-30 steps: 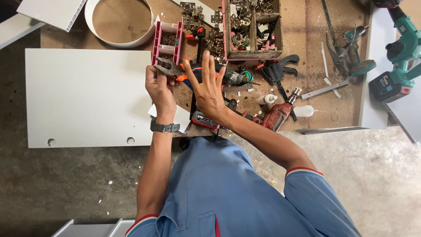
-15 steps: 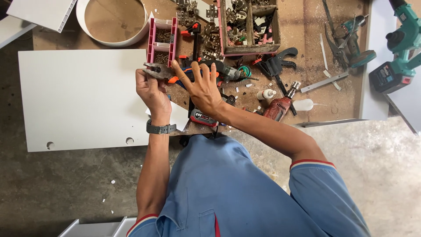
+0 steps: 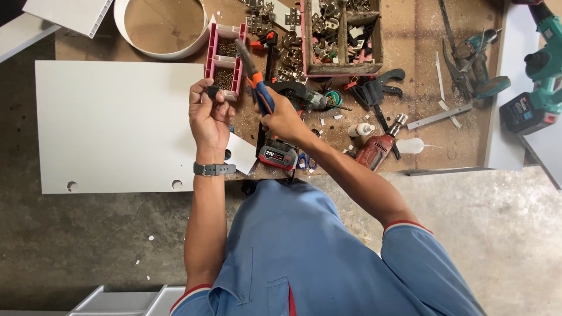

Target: Drilling holes and assembling hardware on a white furniture panel using a drill and hand tools.

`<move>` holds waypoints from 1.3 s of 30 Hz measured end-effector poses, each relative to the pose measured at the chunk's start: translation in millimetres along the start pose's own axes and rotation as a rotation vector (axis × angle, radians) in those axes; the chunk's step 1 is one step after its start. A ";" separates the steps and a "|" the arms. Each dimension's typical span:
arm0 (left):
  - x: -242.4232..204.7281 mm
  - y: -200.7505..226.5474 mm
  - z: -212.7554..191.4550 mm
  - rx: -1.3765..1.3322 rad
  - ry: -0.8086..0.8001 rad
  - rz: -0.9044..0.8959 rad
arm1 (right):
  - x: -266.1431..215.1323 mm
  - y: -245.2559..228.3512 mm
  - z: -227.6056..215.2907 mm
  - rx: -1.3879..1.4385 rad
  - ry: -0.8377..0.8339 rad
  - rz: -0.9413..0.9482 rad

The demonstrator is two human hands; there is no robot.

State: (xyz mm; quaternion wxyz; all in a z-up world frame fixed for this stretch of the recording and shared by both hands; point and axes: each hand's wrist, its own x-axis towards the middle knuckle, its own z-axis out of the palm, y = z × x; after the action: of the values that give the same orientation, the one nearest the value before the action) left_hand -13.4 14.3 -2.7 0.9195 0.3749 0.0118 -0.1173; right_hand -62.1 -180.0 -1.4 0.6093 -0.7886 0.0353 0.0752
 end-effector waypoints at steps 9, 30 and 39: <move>0.3 1.2 -4.7 -0.065 -0.021 -0.107 | -11.8 -0.7 -11.0 0.287 -0.087 0.281; 8.3 -9.7 5.2 0.004 0.100 -0.082 | -24.5 -21.8 19.1 -0.681 0.266 -0.258; 4.1 -0.9 6.3 0.037 0.056 -0.080 | -30.8 -37.3 13.6 -0.993 0.075 -0.072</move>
State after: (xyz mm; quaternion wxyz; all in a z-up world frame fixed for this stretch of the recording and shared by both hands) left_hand -10.0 8.5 0.8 0.9063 0.3943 0.0502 -0.1435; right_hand -88.0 -158.5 35.9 0.1609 -0.9863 -0.0099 0.0335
